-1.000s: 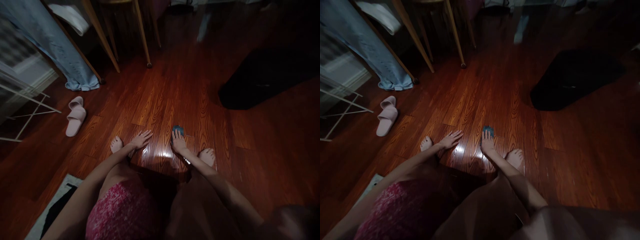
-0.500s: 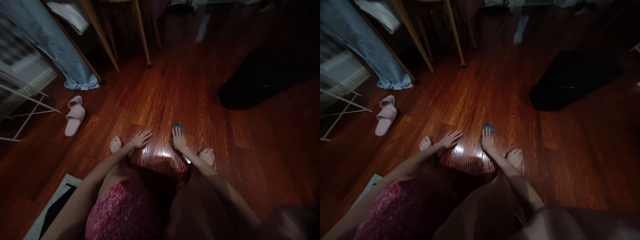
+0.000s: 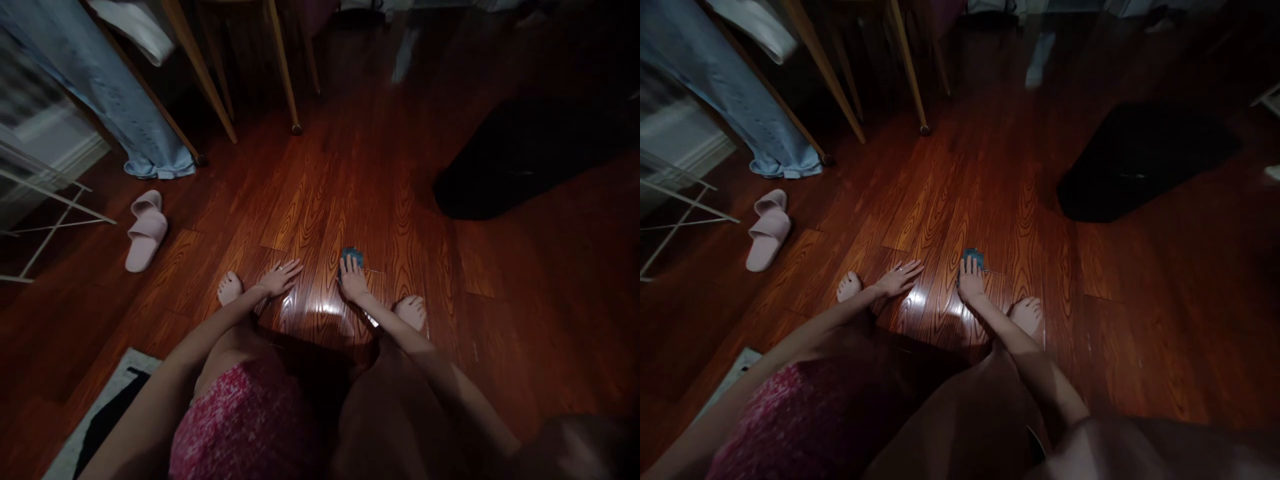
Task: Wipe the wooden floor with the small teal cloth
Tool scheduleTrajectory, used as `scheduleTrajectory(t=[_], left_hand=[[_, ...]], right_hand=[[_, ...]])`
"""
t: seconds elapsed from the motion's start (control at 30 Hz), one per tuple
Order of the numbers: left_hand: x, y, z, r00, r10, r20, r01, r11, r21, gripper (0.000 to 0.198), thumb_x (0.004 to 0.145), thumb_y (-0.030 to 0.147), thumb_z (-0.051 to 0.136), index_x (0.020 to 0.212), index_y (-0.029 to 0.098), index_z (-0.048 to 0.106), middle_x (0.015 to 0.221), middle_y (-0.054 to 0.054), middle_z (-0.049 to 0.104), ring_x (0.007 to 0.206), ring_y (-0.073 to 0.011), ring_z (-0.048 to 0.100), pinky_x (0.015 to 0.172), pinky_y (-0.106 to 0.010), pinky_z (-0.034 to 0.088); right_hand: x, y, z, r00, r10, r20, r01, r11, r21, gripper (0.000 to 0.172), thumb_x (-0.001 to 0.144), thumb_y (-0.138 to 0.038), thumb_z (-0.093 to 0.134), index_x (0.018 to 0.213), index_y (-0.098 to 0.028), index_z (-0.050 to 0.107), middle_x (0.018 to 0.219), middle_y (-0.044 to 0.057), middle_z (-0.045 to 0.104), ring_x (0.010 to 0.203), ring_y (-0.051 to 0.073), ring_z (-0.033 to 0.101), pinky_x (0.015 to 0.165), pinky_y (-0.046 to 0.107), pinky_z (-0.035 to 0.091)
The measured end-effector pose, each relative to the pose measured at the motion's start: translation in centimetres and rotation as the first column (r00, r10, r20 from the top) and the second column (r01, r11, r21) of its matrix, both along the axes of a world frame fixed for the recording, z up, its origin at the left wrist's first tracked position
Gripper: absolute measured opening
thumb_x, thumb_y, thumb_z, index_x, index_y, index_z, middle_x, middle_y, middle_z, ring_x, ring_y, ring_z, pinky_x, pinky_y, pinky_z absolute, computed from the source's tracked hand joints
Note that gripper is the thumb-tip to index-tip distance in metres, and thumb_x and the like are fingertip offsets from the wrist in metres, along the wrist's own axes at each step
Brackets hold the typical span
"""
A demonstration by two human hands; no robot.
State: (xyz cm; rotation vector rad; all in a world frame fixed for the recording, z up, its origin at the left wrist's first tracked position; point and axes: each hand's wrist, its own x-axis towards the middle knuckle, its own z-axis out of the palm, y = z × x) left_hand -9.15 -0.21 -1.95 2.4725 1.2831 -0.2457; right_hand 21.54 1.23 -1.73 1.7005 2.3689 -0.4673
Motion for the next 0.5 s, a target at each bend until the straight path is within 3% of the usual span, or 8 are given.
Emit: scheduleTrajectory(t=[0.13, 0.33, 0.5], left_hand=[[0.2, -0.1, 0.2, 1.0, 0.005, -0.022, -0.005, 1.0, -0.009, 0.064, 0.107, 0.041, 0.035, 0.166, 0.029, 0.013, 0.172, -0.005, 0.01, 0.158, -0.024, 0.012, 0.126, -0.052, 0.009], [0.0, -0.1, 0.0, 1.0, 0.0, -0.006, 0.0, 1.0, 0.014, 0.063, 0.107, 0.041, 0.034, 0.166, 0.031, 0.012, 0.172, -0.004, 0.011, 0.158, -0.0238, 0.014, 0.126, -0.051, 0.01], [-0.1, 0.0, -0.3, 1.0, 0.006, 0.0, -0.006, 1.0, 0.002, 0.064, 0.107, 0.042, 0.034, 0.166, 0.03, 0.012, 0.172, -0.005, 0.011, 0.158, -0.024, 0.013, 0.126, -0.052, 0.009]], right_hand=[[-0.3, -0.3, 0.8, 0.999, -0.027, 0.042, 0.028, 0.999, -0.039, 0.073, 0.098, -0.026, 0.045, 0.161, 0.0, 0.02, 0.168, 0.024, 0.014, 0.155, 0.038, 0.017, 0.123, 0.051, 0.024], [-0.6, -4.9, 0.9, 0.987, 0.159, 0.018, -0.148, 0.953, -0.263, 0.081, 0.089, -0.022, 0.057, 0.162, -0.009, 0.024, 0.168, 0.023, 0.012, 0.156, 0.037, 0.016, 0.121, 0.053, 0.026], [-0.8, -3.6, 1.3, 0.993, 0.11, 0.031, -0.099, 0.961, -0.259, 0.079, 0.095, -0.029, 0.052, 0.163, -0.009, 0.019, 0.17, 0.022, 0.006, 0.157, 0.035, 0.011, 0.123, 0.051, 0.024]])
